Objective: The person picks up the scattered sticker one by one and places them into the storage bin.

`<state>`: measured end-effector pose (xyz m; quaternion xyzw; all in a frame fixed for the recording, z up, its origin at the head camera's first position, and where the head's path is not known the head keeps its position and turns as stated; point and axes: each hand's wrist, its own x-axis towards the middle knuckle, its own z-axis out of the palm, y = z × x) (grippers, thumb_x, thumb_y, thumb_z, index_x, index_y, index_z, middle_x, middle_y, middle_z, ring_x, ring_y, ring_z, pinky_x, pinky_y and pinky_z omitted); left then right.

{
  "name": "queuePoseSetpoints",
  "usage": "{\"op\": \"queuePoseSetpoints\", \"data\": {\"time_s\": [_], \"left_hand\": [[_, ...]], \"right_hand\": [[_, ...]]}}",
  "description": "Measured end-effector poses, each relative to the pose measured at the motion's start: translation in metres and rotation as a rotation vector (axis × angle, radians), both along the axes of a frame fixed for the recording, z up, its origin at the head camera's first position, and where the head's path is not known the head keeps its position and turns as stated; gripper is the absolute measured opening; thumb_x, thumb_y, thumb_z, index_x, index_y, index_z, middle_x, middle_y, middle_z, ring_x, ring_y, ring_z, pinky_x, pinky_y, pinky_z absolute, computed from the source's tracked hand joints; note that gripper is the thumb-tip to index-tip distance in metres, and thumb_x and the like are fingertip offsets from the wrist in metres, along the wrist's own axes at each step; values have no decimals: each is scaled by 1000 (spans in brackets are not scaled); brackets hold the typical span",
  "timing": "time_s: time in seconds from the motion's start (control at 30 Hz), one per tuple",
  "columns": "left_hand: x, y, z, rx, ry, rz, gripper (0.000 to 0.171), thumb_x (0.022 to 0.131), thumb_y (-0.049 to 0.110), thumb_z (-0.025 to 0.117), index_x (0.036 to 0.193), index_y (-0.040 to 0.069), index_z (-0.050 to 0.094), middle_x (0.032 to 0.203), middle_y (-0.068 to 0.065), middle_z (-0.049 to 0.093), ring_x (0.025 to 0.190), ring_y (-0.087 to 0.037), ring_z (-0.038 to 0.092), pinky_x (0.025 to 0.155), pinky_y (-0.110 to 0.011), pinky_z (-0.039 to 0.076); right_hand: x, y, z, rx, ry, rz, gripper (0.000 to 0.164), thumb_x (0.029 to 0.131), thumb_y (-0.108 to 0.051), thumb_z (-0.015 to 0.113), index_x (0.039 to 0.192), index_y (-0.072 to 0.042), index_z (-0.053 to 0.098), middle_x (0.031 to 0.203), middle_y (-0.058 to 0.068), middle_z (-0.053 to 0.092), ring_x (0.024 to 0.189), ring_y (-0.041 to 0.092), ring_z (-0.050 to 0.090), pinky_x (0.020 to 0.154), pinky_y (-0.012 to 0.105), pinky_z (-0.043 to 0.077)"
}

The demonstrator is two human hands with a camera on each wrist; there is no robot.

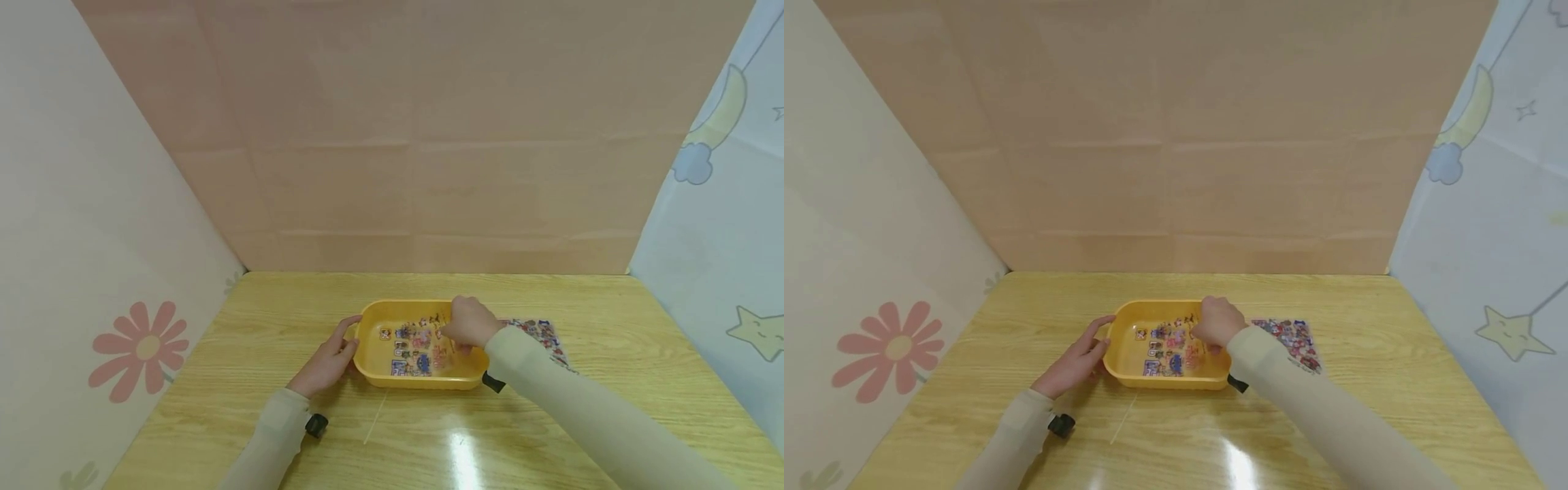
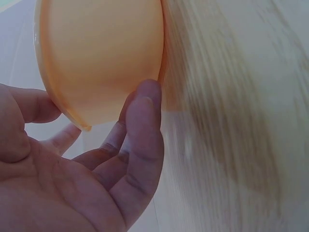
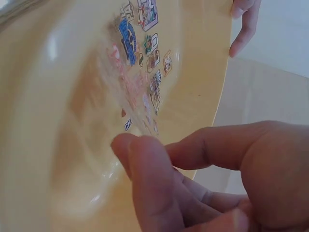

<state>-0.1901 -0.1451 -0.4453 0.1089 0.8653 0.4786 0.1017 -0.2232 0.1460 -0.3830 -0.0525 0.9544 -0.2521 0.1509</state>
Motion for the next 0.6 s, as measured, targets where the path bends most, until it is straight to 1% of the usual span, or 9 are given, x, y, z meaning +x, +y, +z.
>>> {"op": "queuePoseSetpoints", "data": {"time_s": [0.13, 0.17, 0.23, 0.27, 0.37, 0.4, 0.5, 0.53, 0.6], "left_hand": [[0, 0, -1, -3, 3, 1, 47, 108, 23, 45, 154, 26, 33, 91, -9, 62, 70, -24, 60, 58, -36, 51], [0, 0, -1, -5, 4, 0, 47, 108, 23, 44, 154, 26, 33, 91, -9, 62, 71, -24, 60, 59, -36, 50], [0, 0, -1, -7, 4, -1, 47, 109, 24, 44, 154, 26, 33, 91, -9, 63, 71, -23, 61, 59, -36, 51], [0, 0, -1, -9, 5, -1, 47, 109, 24, 44, 154, 26, 33, 91, -9, 63, 71, -23, 61, 60, -35, 50], [0, 0, -1, -10, 4, -2, 47, 109, 24, 44, 154, 26, 32, 92, -10, 63, 72, -24, 61, 60, -36, 51], [0, 0, -1, -10, 4, -1, 47, 109, 24, 44, 154, 26, 32, 93, -10, 63, 72, -24, 61, 60, -36, 51], [0, 0, -1, -10, 6, -2, 47, 109, 23, 44, 154, 25, 32, 93, -11, 63, 72, -24, 61, 59, -36, 51], [0, 0, -1, -10, 9, -2, 47, 109, 23, 44, 154, 25, 32, 93, -11, 64, 72, -24, 61, 59, -36, 51], [0, 0, -1, -14, 16, -1, 47, 109, 23, 44, 154, 25, 32, 93, -11, 64, 72, -24, 60, 59, -36, 50]], "right_hand": [[0, 0, -2, 11, -17, 29, 16, 92, -10, 66, 80, 1, 64, 55, 11, 65, 46, 21, 63, 52, 33, 55], [-1, 1, -3, 9, -22, 34, 13, 92, -9, 65, 84, 1, 64, 56, 11, 65, 46, 21, 64, 52, 33, 55], [-2, 1, -5, 11, -29, 44, 13, 92, -7, 63, 83, 2, 65, 55, 11, 65, 46, 22, 64, 53, 33, 55], [-2, 2, -6, 9, -32, 42, 12, 92, -7, 63, 86, 3, 65, 55, 11, 65, 46, 22, 64, 53, 33, 55], [-4, 2, -7, 14, -35, 33, 13, 92, -6, 63, 93, 7, 65, 54, 11, 64, 44, 21, 63, 51, 33, 55], [-4, 2, -7, 17, -37, 27, 13, 91, -6, 63, 93, 7, 65, 53, 11, 64, 44, 21, 63, 51, 33, 55], [-4, 2, -7, 26, -40, 17, 19, 91, -8, 65, 101, 9, 63, 54, 11, 64, 43, 20, 63, 50, 32, 55], [-5, 2, -7, 29, -40, 14, 19, 91, -8, 66, 101, 9, 63, 54, 11, 64, 43, 20, 63, 50, 32, 55], [-5, 3, -7, 28, -39, 18, 17, 92, -8, 65, 96, 9, 66, 54, 11, 64, 44, 20, 63, 50, 30, 54]]}}
